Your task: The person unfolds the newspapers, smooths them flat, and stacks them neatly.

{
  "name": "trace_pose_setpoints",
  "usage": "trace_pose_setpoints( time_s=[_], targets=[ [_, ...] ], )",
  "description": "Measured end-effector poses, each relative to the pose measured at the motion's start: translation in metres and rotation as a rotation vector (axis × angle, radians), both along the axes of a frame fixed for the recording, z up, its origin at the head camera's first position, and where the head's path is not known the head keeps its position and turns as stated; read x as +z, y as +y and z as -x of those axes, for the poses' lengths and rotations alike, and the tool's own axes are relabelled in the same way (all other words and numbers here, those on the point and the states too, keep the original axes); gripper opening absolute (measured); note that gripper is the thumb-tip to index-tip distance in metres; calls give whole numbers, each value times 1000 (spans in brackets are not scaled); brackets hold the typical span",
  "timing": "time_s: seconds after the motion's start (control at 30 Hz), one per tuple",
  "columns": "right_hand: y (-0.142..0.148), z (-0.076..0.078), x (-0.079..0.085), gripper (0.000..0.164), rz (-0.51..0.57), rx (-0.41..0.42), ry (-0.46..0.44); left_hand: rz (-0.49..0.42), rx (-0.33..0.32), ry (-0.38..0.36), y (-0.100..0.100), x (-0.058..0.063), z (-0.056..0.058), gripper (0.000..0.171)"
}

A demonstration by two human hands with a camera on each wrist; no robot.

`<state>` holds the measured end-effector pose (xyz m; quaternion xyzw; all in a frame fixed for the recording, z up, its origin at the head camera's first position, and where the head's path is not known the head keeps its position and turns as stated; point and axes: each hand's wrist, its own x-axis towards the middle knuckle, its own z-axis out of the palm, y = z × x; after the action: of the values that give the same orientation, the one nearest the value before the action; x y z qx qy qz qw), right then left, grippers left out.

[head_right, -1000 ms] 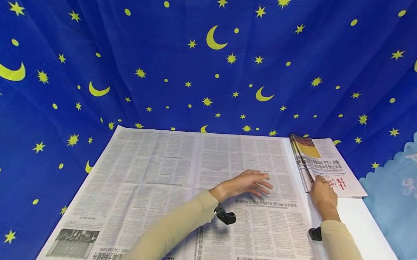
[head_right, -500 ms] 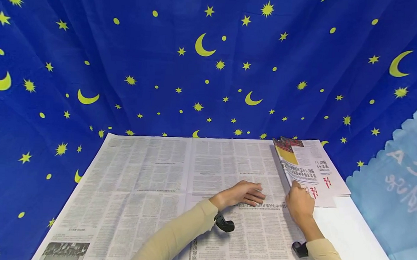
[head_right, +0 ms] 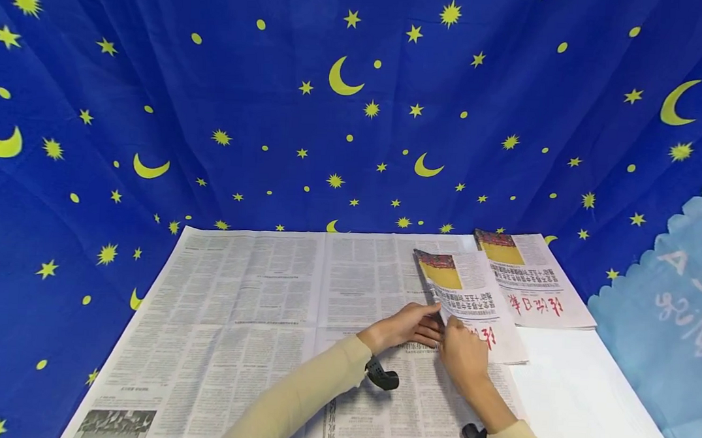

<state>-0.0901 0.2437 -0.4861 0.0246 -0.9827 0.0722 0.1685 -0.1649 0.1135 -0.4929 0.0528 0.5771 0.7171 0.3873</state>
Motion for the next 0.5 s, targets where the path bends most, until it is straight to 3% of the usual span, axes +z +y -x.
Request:
trace_pose_setpoints(
  time_s=[0.17, 0.27, 0.37, 0.5],
  targets=[
    [-27, -8, -1, 26, -110, 83, 83, 107, 170, 62, 3, 1, -3, 31],
    [-36, -11, -1, 27, -160, 123, 154, 184, 230, 112, -2, 3, -6, 27],
    [-40, -13, 0, 33, -201, 194, 235, 247, 233, 144, -9, 8, -7, 28],
    [-36, -14, -3, 43, -241, 317, 323, 254, 192, 124, -22, 10, -3, 24]
  ],
)
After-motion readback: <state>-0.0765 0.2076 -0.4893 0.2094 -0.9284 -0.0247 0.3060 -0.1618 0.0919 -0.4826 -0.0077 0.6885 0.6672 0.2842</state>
